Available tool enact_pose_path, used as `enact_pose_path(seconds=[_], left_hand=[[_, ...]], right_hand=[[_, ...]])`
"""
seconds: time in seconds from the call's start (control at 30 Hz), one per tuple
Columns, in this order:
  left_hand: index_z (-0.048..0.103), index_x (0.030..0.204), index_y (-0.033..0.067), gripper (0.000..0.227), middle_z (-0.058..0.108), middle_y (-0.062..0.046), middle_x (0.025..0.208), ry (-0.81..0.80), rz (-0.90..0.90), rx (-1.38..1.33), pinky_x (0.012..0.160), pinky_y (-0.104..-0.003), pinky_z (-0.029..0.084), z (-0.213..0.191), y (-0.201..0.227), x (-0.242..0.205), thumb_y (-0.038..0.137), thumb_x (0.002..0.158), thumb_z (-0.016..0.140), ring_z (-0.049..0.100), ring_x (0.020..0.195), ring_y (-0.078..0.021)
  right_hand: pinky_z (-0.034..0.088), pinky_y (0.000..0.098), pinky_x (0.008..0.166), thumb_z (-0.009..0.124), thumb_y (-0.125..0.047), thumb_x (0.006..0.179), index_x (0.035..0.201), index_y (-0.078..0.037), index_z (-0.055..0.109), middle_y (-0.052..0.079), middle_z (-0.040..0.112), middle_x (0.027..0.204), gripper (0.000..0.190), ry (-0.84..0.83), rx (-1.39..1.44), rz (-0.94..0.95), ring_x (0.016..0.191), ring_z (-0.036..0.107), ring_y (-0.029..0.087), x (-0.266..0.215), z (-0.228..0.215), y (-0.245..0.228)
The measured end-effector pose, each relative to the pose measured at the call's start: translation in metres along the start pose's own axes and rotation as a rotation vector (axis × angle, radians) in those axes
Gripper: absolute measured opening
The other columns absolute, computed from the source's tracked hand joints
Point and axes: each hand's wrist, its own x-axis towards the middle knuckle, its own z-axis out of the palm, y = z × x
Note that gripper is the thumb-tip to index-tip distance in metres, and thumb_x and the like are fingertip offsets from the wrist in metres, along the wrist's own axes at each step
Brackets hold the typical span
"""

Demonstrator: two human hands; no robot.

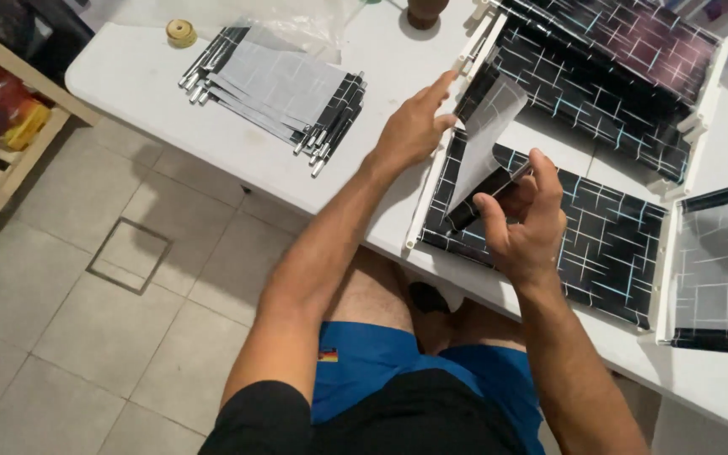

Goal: Assembling a multi-tier modular shelving unit by inserting metal rods into plastic corner connectors and attaching fabric shelf liners.

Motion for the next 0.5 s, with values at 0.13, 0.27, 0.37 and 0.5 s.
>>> enact_pose_path(seconds=[0.13, 0.27, 0.37, 0.5], left_hand=[[0.062, 0.137, 0.0073, 0.044, 0.072, -0.021, 0.119, 0.128, 0.059, -0.018, 0.097, -0.053, 0.056, 0.011, -0.039, -0.116, 0.020, 0.096, 0.068, 0.070, 0.111, -0.0412], [0.059, 0.142, 0.0124, 0.080, 0.068, -0.013, 0.131, 0.134, 0.105, 0.053, 0.123, -0.054, 0.027, 0.034, -0.045, -0.181, 0.051, 0.075, 0.083, 0.063, 0.126, -0.0361], [0.063, 0.136, 0.0121, 0.073, 0.069, -0.012, 0.129, 0.227, 0.140, 0.167, 0.123, -0.055, 0.025, 0.058, -0.058, -0.185, 0.039, 0.073, 0.088, 0.062, 0.126, -0.0327], [0.068, 0.127, 0.0200, 0.052, 0.072, -0.003, 0.117, 0.316, 0.165, 0.196, 0.118, -0.052, 0.034, 0.068, -0.063, -0.171, 0.042, 0.081, 0.082, 0.067, 0.116, -0.0255]], right_hand=[[0.062, 0.0471, 0.058, 0.074, -0.008, 0.100, 0.153, 0.003, 0.028, 0.028, 0.066, 0.093, 0.072, -0.004, 0.257, -0.010, 0.073, 0.073, 0.042, -0.012, 0.025, 0.021], [0.063, 0.0476, 0.058, 0.075, -0.005, 0.098, 0.153, 0.004, 0.028, 0.028, 0.066, 0.090, 0.072, -0.037, 0.291, 0.008, 0.071, 0.072, 0.043, -0.019, 0.043, 0.026], [0.062, 0.0457, 0.055, 0.075, -0.005, 0.099, 0.152, 0.005, 0.030, 0.026, 0.066, 0.088, 0.071, -0.045, 0.296, -0.084, 0.068, 0.072, 0.040, -0.018, 0.044, 0.018], [0.061, 0.0452, 0.050, 0.074, -0.005, 0.098, 0.148, 0.008, 0.034, 0.023, 0.069, 0.084, 0.066, 0.018, 0.156, -0.184, 0.062, 0.072, 0.039, -0.006, 0.032, 0.007]])
